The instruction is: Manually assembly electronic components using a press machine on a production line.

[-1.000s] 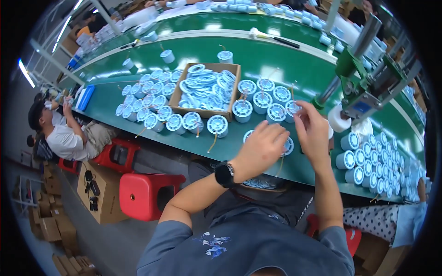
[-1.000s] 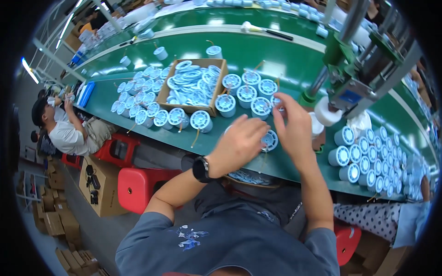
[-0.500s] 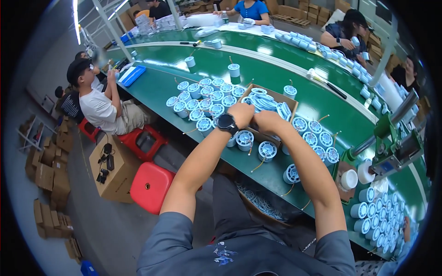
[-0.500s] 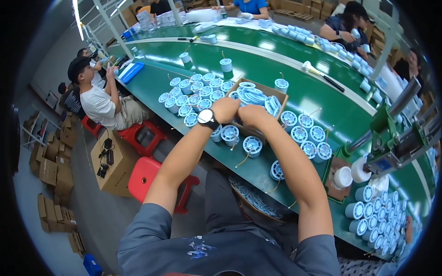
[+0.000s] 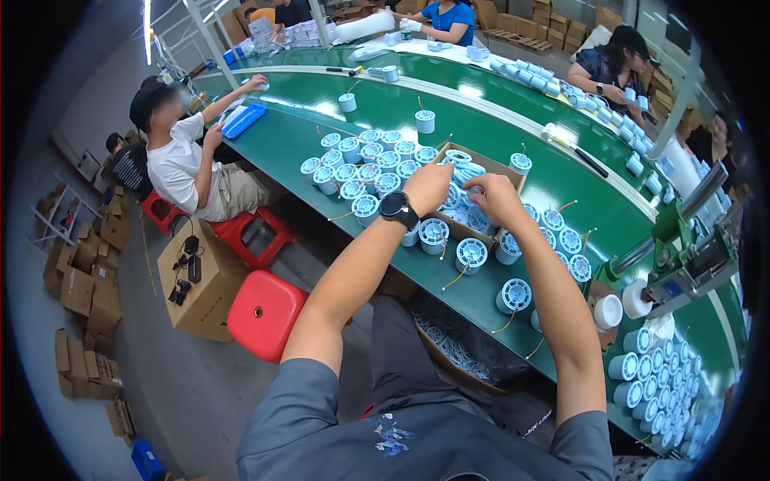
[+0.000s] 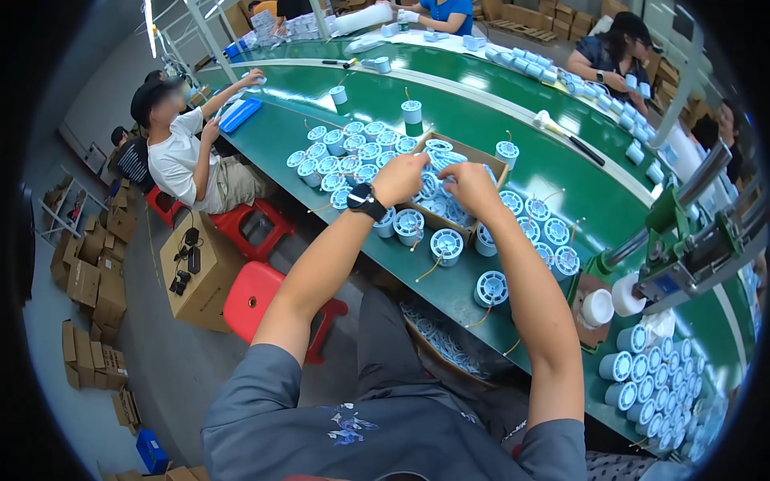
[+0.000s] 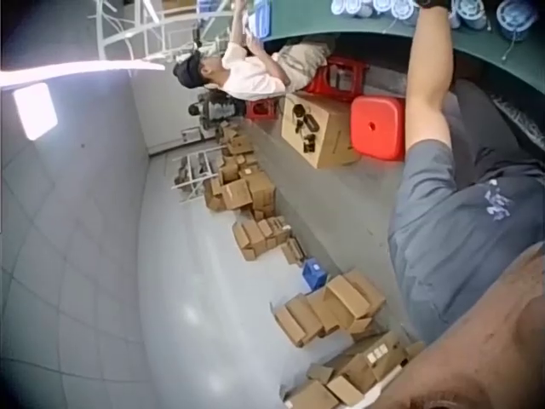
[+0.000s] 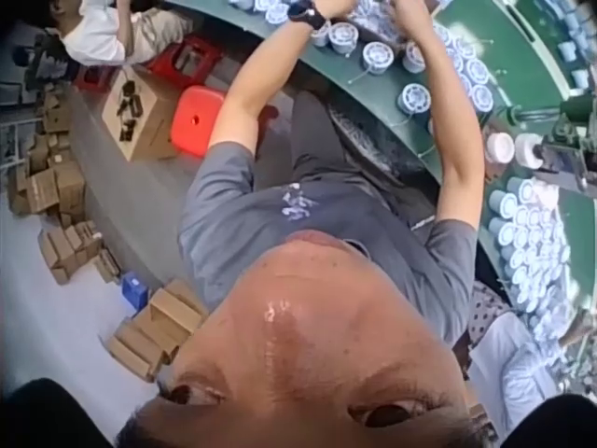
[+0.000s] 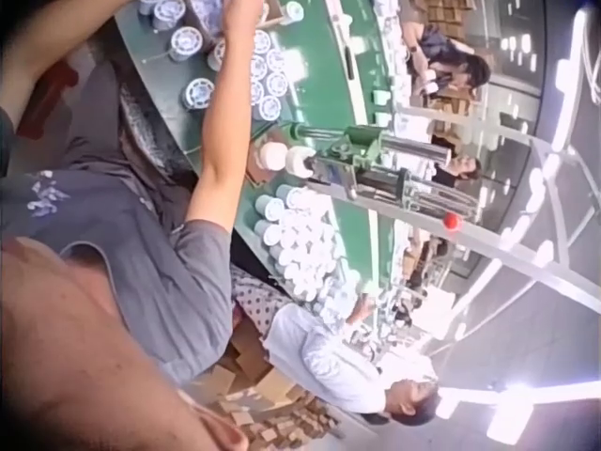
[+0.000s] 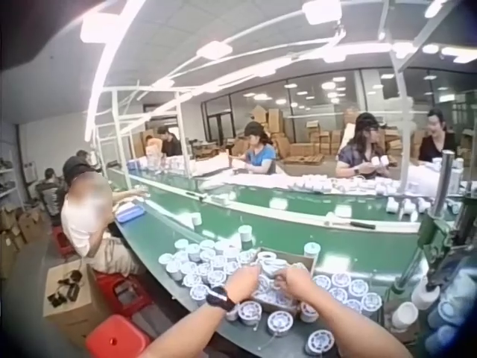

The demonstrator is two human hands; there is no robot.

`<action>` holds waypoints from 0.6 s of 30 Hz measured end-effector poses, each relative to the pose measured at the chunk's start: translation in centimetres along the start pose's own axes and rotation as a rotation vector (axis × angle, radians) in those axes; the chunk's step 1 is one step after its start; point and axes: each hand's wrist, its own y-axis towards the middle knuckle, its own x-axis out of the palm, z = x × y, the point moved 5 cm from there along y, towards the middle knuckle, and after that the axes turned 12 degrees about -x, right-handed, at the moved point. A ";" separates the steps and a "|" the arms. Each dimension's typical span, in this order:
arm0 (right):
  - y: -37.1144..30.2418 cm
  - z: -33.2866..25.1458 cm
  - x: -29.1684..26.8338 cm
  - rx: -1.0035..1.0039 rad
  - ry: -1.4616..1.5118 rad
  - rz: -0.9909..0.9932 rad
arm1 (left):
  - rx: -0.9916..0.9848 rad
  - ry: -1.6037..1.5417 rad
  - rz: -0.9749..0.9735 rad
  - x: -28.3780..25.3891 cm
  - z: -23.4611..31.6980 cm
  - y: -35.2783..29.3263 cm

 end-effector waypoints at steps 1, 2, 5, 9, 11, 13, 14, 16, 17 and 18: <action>-0.5 0.2 -0.5 -0.029 0.053 0.048 | 0.060 -0.067 0.053 -0.3 0.0 -0.1; -1.1 0.3 -0.8 -0.055 0.109 0.096 | 0.068 -0.069 0.047 -0.4 0.1 -0.3; -4.1 -1.1 -2.8 -0.050 0.184 0.197 | 0.011 -0.194 0.166 -1.9 0.3 -1.2; -12.7 -4.2 -8.0 0.070 0.262 0.369 | -0.139 -0.424 0.089 -2.4 1.8 -2.6; -18.3 -5.0 -9.5 0.177 0.265 0.390 | -0.159 -0.480 0.024 -2.0 3.0 -2.9; -22.6 -5.0 -10.0 0.319 0.269 0.407 | -0.183 -0.503 -0.035 -2.9 4.5 -4.0; -24.8 -5.9 -10.1 0.318 0.256 0.440 | -0.165 -0.486 -0.061 -4.1 5.8 -5.3; -28.9 -7.9 -10.2 0.310 0.224 0.505 | -0.154 -0.786 -0.057 -5.5 7.4 -8.3; -31.0 -8.1 -9.6 0.376 0.211 0.518 | -0.157 -0.780 -0.068 -6.3 9.2 -10.2; -33.1 -7.8 -8.7 0.425 0.223 0.543 | -0.151 -0.778 -0.073 -6.4 10.7 -11.7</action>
